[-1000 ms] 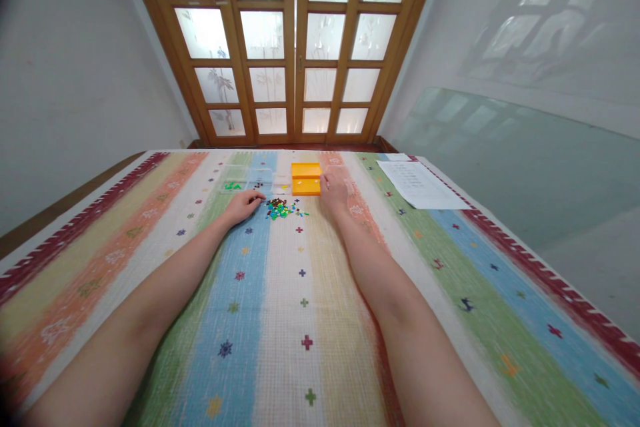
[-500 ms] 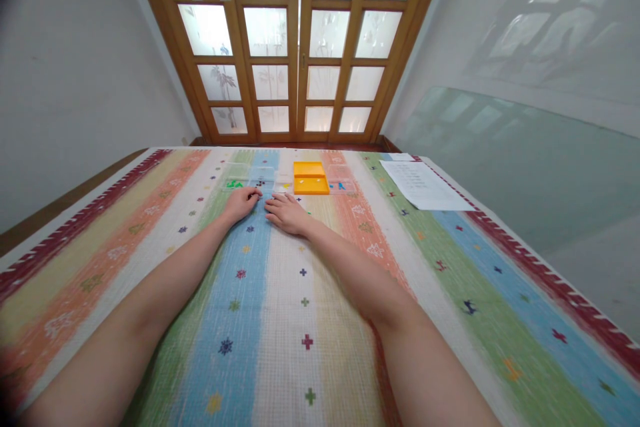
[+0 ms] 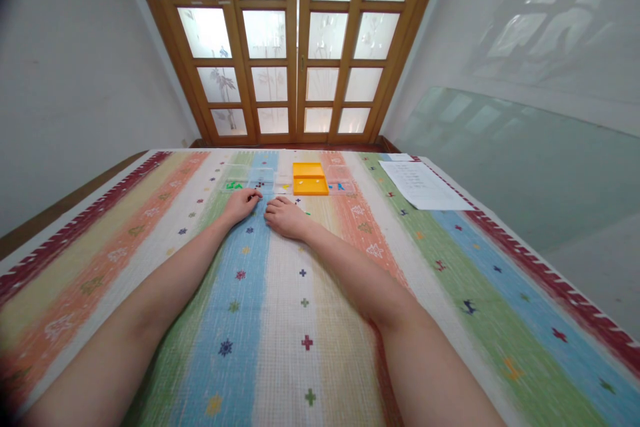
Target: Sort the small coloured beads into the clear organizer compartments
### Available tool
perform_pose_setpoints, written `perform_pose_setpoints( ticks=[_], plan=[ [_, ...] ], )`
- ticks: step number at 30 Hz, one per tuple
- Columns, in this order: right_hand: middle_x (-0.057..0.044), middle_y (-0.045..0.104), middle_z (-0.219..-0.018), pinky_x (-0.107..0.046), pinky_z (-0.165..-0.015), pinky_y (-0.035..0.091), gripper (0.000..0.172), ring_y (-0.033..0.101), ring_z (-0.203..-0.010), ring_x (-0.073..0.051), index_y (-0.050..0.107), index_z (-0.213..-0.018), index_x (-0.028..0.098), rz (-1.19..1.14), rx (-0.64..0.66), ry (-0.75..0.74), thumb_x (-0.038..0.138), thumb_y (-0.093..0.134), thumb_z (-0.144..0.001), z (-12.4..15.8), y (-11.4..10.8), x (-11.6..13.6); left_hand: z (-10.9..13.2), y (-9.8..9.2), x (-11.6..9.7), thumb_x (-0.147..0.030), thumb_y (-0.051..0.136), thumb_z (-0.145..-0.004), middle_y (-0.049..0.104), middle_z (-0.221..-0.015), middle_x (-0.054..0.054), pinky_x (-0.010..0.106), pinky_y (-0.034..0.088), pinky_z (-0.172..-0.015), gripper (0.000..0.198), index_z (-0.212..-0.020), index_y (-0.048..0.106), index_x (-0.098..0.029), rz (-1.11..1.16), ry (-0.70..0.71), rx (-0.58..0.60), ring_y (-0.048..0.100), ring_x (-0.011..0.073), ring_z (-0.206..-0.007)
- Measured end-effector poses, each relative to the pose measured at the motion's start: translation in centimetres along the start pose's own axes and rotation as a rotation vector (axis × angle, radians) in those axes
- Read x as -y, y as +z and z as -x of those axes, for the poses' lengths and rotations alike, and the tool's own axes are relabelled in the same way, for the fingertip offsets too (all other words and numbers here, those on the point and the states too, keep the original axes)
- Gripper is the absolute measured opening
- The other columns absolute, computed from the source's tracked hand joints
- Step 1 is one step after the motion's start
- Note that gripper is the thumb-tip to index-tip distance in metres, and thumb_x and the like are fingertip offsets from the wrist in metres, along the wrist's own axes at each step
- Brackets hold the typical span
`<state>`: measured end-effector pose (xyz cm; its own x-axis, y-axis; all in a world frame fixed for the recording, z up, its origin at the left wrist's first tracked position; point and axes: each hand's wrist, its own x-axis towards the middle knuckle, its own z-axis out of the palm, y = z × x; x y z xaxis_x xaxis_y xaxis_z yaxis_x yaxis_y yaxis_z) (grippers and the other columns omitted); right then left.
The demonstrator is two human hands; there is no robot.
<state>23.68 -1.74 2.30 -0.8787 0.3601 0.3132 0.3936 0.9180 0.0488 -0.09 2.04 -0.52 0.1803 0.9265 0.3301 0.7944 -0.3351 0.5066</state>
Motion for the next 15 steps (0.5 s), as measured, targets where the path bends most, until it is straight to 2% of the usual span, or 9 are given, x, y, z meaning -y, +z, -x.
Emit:
perform_pose_setpoints(
  ticks=[6,15],
  plan=[
    [-0.012,0.074,-0.112,-0.043,-0.104,0.039,0.028,0.059,-0.115,-0.027,0.077,-0.112,0.019,0.028,-0.015,0.028,0.031,0.052,-0.106,0.07,0.08,0.22,-0.07,0.28,0.46,-0.026,0.051,-0.095,0.079,-0.111,0.007,0.040,0.052,-0.103,0.030,-0.105,0.079,-0.023,0.002,0.016,-0.014,0.070,0.0264,-0.106],
    [-0.011,0.076,-0.104,-0.042,-0.102,0.037,0.025,0.061,-0.108,-0.026,0.078,-0.102,0.018,0.069,-0.079,0.035,0.029,0.056,-0.105,0.39,0.24,-0.16,-0.06,0.23,0.44,-0.026,0.052,-0.096,0.079,-0.110,0.007,0.039,0.052,-0.100,0.029,-0.106,0.078,-0.021,-0.018,0.034,-0.005,0.070,0.0252,-0.105]
  ],
)
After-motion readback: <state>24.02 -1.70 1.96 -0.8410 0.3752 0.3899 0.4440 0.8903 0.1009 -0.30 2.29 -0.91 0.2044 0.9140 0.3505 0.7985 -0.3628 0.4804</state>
